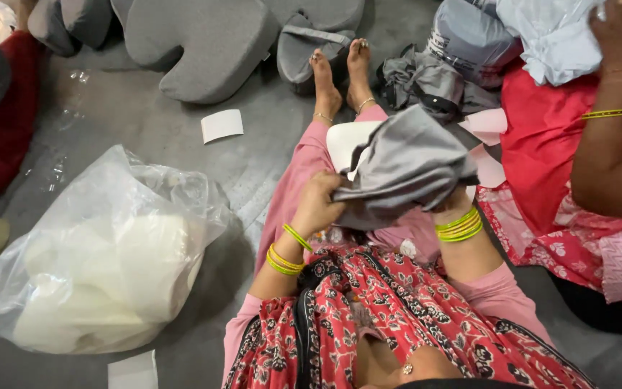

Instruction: Placing fabric covers onto foam neck pillows.

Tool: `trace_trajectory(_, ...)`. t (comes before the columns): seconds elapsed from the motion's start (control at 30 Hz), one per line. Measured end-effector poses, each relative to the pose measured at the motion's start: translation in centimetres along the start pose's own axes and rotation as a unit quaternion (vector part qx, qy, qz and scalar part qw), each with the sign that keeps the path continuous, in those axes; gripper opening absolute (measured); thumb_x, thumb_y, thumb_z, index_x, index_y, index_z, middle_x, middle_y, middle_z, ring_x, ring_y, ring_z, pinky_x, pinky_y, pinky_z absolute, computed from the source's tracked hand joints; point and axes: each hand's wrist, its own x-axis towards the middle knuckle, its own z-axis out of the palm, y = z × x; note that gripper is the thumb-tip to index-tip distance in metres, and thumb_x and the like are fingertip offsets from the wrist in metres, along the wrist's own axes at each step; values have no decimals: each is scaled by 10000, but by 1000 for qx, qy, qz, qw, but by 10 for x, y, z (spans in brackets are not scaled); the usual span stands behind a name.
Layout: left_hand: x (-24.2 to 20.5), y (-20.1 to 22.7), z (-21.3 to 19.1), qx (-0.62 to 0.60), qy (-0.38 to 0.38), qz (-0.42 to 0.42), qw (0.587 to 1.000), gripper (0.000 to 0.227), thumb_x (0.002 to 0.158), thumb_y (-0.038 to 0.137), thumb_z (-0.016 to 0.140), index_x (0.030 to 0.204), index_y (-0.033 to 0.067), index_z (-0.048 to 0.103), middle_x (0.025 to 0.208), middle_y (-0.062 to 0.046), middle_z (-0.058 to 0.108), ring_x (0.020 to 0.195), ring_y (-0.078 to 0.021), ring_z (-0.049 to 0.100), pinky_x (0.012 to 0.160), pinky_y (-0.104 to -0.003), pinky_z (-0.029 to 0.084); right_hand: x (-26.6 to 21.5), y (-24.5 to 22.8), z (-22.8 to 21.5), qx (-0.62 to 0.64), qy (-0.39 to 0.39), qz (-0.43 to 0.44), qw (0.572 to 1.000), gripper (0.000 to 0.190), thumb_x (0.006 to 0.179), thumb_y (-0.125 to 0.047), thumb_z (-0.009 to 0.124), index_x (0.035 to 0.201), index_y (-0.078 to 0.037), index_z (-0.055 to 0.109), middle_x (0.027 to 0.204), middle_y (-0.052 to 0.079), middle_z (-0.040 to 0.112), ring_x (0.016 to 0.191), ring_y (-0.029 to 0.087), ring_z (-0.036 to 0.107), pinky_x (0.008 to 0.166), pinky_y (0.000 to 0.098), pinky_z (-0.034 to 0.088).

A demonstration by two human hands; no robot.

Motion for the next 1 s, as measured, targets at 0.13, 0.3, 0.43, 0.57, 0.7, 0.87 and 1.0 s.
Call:
trace_trajectory(0.13, 0, -36, -2, -143, -5, -79, 987, 200, 815, 1, 706, 1016, 7, 714, 916, -19, 666, 873, -138, 612, 777, -311, 511, -3, -2, -33, 116, 12, 27, 993, 575, 1072, -402, 454, 1509, -28, 468, 1514, 144, 529, 1362, 303, 550, 1216, 479, 373)
trace_trajectory(0.3, 20, 18, -30, -246, -3, -122, 962, 143, 862, -21, 723, 987, 22, 667, 844, 63, 627, 773, -34, 552, 698, -207, 470, 3, -6, -44, 273, 64, 8, 960, 531, 1087, -307, 477, 1515, 7, 490, 1534, 149, 558, 1419, 292, 557, 1293, 430, 370)
trace_trajectory(0.43, 18, -13, -31, -244, 34, -84, 966, 135, 866, -26, 693, 991, 17, 668, 883, 52, 648, 816, -34, 571, 746, -209, 490, 17, -21, -28, 20, 21, -18, 999, 510, 1031, -240, 523, 1464, 30, 525, 1494, 159, 580, 1383, 282, 570, 1256, 406, 387)
trace_trajectory(0.57, 35, -13, -51, -391, 135, -137, 900, 79, 956, 8, 699, 1032, 2, 677, 930, 3, 687, 840, -70, 598, 782, -235, 498, 33, -10, -53, -497, -165, -37, 851, 509, 936, -150, 565, 1402, 53, 535, 1432, 185, 582, 1320, 300, 567, 1153, 389, 408)
trace_trajectory(0.7, 55, -25, -75, -486, 171, -138, 846, 211, 979, 15, 671, 1189, 4, 652, 1073, -22, 705, 966, -92, 643, 913, -242, 523, 37, -11, -50, -161, -104, 52, 980, 552, 1021, -198, 521, 1507, 55, 452, 1487, 174, 559, 1368, 298, 535, 1167, 400, 393)
trace_trajectory(0.87, 75, -13, -98, -524, 165, -120, 827, 325, 965, -25, 633, 1285, 32, 627, 1136, -21, 684, 991, -97, 643, 920, -254, 527, 48, -33, 10, 24, -150, 181, 972, 705, 936, -423, 648, 1450, 36, 502, 1345, 154, 648, 1221, 279, 625, 1054, 418, 488)
trace_trajectory(1.0, 90, -82, -110, -489, 171, -98, 850, 290, 994, -44, 644, 1277, 12, 667, 1118, -30, 682, 1010, -101, 638, 935, -247, 513, 47, 16, -50, -248, -226, 232, 913, 527, 953, -210, 719, 1393, 40, 573, 1224, 100, 675, 1050, 206, 644, 922, 380, 530)
